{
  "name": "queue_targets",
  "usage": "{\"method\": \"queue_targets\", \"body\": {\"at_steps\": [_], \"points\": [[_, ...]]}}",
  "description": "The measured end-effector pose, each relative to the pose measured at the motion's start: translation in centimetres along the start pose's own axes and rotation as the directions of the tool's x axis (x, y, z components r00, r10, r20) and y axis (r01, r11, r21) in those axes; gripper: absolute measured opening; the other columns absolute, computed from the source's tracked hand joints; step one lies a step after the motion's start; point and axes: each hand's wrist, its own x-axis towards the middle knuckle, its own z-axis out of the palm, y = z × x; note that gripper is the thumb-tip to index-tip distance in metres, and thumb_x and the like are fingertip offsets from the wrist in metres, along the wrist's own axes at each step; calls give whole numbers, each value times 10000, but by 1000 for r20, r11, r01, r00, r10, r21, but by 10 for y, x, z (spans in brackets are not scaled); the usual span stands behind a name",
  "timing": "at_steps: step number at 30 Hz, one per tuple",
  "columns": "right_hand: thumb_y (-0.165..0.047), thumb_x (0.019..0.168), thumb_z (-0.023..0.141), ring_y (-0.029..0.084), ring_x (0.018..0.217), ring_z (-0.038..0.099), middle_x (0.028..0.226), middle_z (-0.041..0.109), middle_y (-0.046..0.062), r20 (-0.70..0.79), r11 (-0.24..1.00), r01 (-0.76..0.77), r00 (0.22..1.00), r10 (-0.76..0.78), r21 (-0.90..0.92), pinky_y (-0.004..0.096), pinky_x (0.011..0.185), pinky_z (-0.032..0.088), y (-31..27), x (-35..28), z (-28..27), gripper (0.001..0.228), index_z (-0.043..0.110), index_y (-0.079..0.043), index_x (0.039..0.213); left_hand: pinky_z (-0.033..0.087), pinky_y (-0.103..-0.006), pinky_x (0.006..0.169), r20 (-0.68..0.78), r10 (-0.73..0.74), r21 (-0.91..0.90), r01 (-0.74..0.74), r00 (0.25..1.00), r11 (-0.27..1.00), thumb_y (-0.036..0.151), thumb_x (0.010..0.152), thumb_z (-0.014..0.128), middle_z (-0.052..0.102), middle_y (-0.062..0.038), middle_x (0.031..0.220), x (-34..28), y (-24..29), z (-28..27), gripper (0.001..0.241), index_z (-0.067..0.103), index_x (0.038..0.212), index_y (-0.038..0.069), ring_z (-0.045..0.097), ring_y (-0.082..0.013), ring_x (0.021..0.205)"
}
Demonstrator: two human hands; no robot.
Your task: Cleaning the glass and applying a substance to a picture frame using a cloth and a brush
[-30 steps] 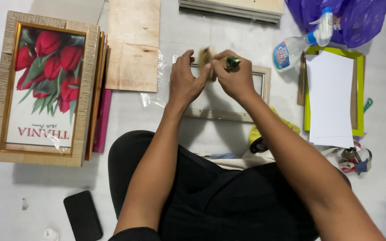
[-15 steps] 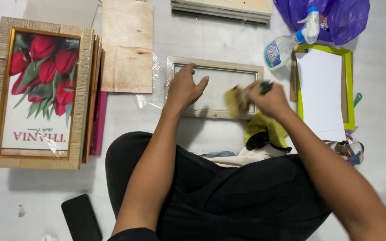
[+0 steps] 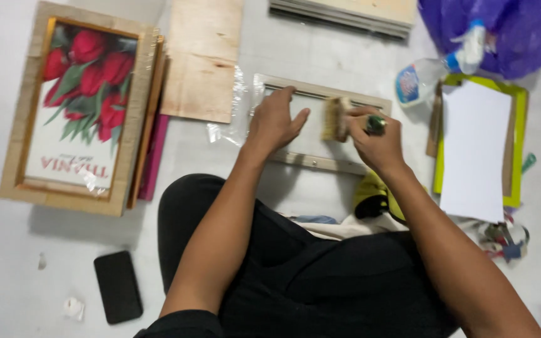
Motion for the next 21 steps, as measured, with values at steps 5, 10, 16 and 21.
{"method": "queue_targets", "body": {"at_steps": [5,10,16,21], "points": [[-260,889,774,167,743,681,734,722,100,197,994,-24,979,44,-102,315,710,532,-54,-24,12,206,797,-189,1081,546,-606,928,-64,-7,-2,7,998,1000,427,939,642,684,-193,1158,-15,-5,1,582,560,1370,46,682,-454,1107],[-181,921,773,147,814,717,847,765,64,148,987,155,978,-148,-42,295,756,539,-97,-39,39,168,811,-203,1084,531,-621,933,-90,3,13,-2,996,1000,423,948,623,664,-213,1170,-63,7,-45,583,541,1390,52,671,-484,1102],[-80,910,774,301,1006,737,1005,766,98,184,853,511,832,-523,108,400,912,562,-148,-58,113,140,788,-128,1042,531,-633,884,-162,-148,125,169,976,978,389,939,650,661,-223,1130,-143,-28,-108,568,553,1384,50,664,-493,1070],[-197,878,730,393,972,723,1159,705,70,363,785,619,729,-581,15,506,813,604,-198,-92,162,204,694,-231,1076,551,-490,855,-427,-162,166,254,889,953,316,1011,621,684,-179,998,-243,-73,-131,352,667,1221,37,696,-410,983]]}}
